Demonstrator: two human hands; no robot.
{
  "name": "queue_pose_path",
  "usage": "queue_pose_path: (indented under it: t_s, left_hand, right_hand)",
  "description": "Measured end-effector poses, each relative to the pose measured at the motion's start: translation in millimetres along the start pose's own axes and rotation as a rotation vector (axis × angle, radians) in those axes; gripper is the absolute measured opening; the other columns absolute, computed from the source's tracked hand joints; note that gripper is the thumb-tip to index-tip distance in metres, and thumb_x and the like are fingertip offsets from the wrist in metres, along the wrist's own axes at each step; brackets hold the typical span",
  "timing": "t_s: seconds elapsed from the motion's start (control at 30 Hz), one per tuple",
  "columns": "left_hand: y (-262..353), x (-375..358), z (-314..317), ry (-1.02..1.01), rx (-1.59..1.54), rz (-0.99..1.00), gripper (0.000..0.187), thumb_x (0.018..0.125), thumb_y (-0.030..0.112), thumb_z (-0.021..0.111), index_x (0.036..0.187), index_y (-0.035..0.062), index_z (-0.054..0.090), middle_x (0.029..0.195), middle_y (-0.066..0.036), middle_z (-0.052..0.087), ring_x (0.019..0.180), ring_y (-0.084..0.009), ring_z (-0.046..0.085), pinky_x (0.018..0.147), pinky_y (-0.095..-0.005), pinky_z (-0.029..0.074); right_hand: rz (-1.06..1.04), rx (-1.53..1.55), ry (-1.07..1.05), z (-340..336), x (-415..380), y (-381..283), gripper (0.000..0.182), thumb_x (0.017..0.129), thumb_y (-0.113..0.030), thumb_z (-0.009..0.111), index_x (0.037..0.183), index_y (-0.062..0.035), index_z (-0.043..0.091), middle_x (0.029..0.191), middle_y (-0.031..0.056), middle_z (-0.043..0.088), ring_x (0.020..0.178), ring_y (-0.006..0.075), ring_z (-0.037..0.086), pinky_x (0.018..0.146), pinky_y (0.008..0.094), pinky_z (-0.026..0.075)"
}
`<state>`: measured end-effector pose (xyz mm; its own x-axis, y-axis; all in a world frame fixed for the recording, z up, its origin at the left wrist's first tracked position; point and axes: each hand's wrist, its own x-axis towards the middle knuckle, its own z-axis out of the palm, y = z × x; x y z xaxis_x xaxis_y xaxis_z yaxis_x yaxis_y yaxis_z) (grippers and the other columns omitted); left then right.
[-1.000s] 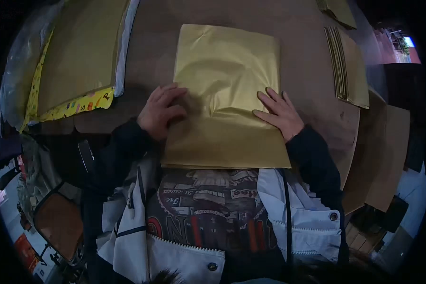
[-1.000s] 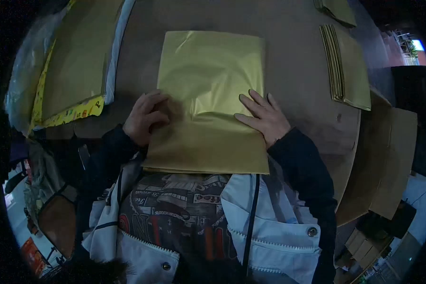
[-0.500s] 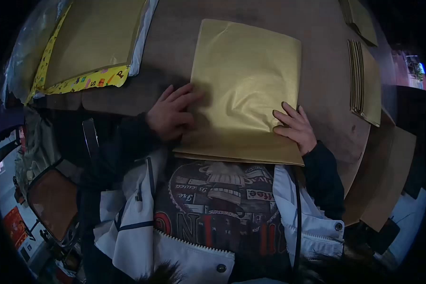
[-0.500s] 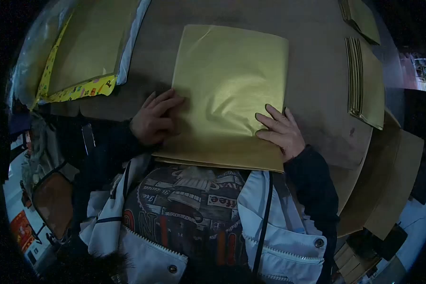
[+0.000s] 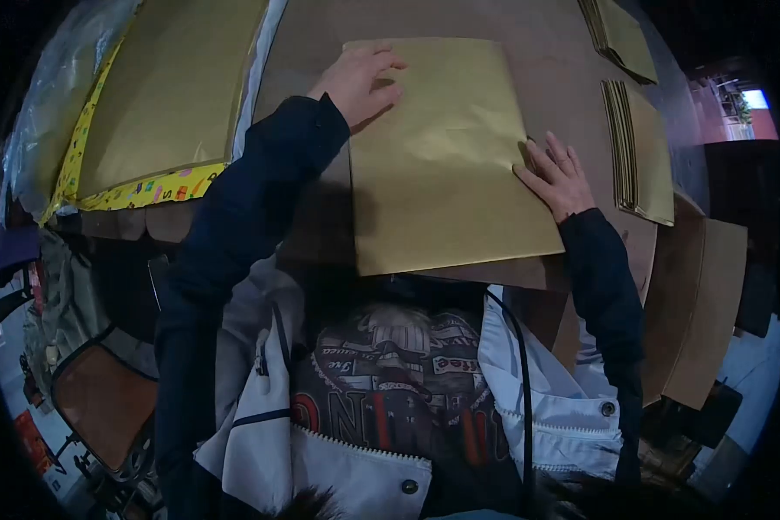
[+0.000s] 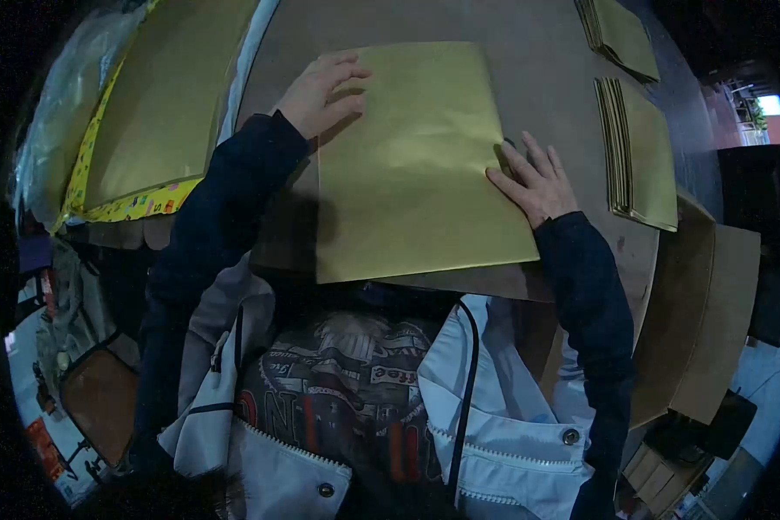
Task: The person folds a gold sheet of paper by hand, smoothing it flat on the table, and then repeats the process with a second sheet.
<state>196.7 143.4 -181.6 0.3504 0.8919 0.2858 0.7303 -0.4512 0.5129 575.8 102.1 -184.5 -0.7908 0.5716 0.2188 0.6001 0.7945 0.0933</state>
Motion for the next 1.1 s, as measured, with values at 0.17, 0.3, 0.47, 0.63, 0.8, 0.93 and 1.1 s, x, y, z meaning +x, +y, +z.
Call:
queue_pose_path:
  t_s: [0.17, 0.3, 0.47, 0.63, 0.8, 0.93, 1.1]
  left_hand:
    - [-8.1, -0.6, 38.8, -0.096, 0.291, -0.107, 0.045, 0.082, 0.036, 0.062, 0.12, 0.0126, 0.058, 0.133, -0.012, 0.047, 0.127, -0.03, 0.04, 0.103, -0.055, 0.033]
    - [26.4, -14.2, 38.0, -0.209, 0.371, -0.081, 0.047, 0.082, 0.041, 0.064, 0.122, 0.0163, 0.057, 0.135, -0.01, 0.045, 0.131, -0.0292, 0.035, 0.104, -0.0615, 0.026]
    - [72.9, -80.1, 53.6, -0.338, 0.1, 0.137, 0.047, 0.082, 0.043, 0.063, 0.122, 0.0182, 0.058, 0.139, -0.012, 0.039, 0.135, -0.0325, 0.029, 0.104, -0.0606, 0.023]
    - [103.6, -113.6, 32.7, -0.205, -0.01, 0.206, 0.042, 0.077, 0.037, 0.069, 0.115, 0.0203, 0.061, 0.136, -0.01, 0.041, 0.131, -0.0316, 0.035, 0.104, -0.0572, 0.028]
    - [100.3, -134.0, 38.5, -0.279, 0.095, 0.287, 0.04, 0.072, 0.036, 0.073, 0.107, 0.0192, 0.063, 0.133, -0.009, 0.045, 0.132, -0.0309, 0.035, 0.103, -0.0573, 0.032]
    - [100.7, -133.5, 32.8, -0.34, 0.027, 0.249, 0.042, 0.072, 0.035, 0.074, 0.109, 0.0182, 0.061, 0.133, -0.01, 0.045, 0.132, -0.0315, 0.035, 0.104, -0.056, 0.032]
    - [110.3, -136.7, 34.1, -0.37, 0.102, 0.233, 0.043, 0.071, 0.033, 0.074, 0.109, 0.0171, 0.06, 0.132, -0.01, 0.046, 0.13, -0.0319, 0.037, 0.103, -0.0547, 0.034]
  right_hand:
    - [0.244, -0.014, -0.021, -10.4, -32.4, 8.4, 0.035, 0.081, -0.005, 0.058, 0.111, -0.0195, 0.065, 0.13, 0.0105, 0.054, 0.127, 0.0354, 0.044, 0.104, 0.0522, 0.036]
    - [0.206, 0.109, 0.031, -10.7, -16.6, -18.1, 0.031, 0.077, -0.006, 0.065, 0.108, -0.0137, 0.066, 0.125, 0.0126, 0.056, 0.12, 0.0343, 0.049, 0.099, 0.0484, 0.041]
    - [0.246, 0.158, 0.046, 19.6, -24.1, -15.4, 0.031, 0.076, -0.012, 0.069, 0.107, -0.0119, 0.065, 0.125, 0.0138, 0.054, 0.12, 0.0347, 0.047, 0.097, 0.0479, 0.042]
    - [0.231, 0.204, -0.078, -5.5, -2.0, -58.7, 0.04, 0.078, -0.019, 0.069, 0.116, -0.0108, 0.059, 0.133, 0.0149, 0.046, 0.127, 0.0352, 0.04, 0.103, 0.054, 0.035]
    - [0.164, 0.326, -0.1, -16.3, -3.0, -93.0, 0.043, 0.077, -0.023, 0.07, 0.116, -0.0111, 0.059, 0.133, 0.0171, 0.045, 0.128, 0.0361, 0.039, 0.101, 0.0558, 0.036]
    - [0.154, 0.408, -0.12, -22.5, -12.8, -111.5, 0.044, 0.076, -0.025, 0.071, 0.115, -0.0094, 0.059, 0.134, 0.0172, 0.045, 0.129, 0.0364, 0.038, 0.101, 0.0558, 0.036]
    - [0.158, 0.365, -0.068, -4.6, -14.1, -115.3, 0.046, 0.07, -0.018, 0.072, 0.113, -0.0078, 0.06, 0.13, 0.0161, 0.049, 0.123, 0.0355, 0.045, 0.096, 0.0539, 0.04]
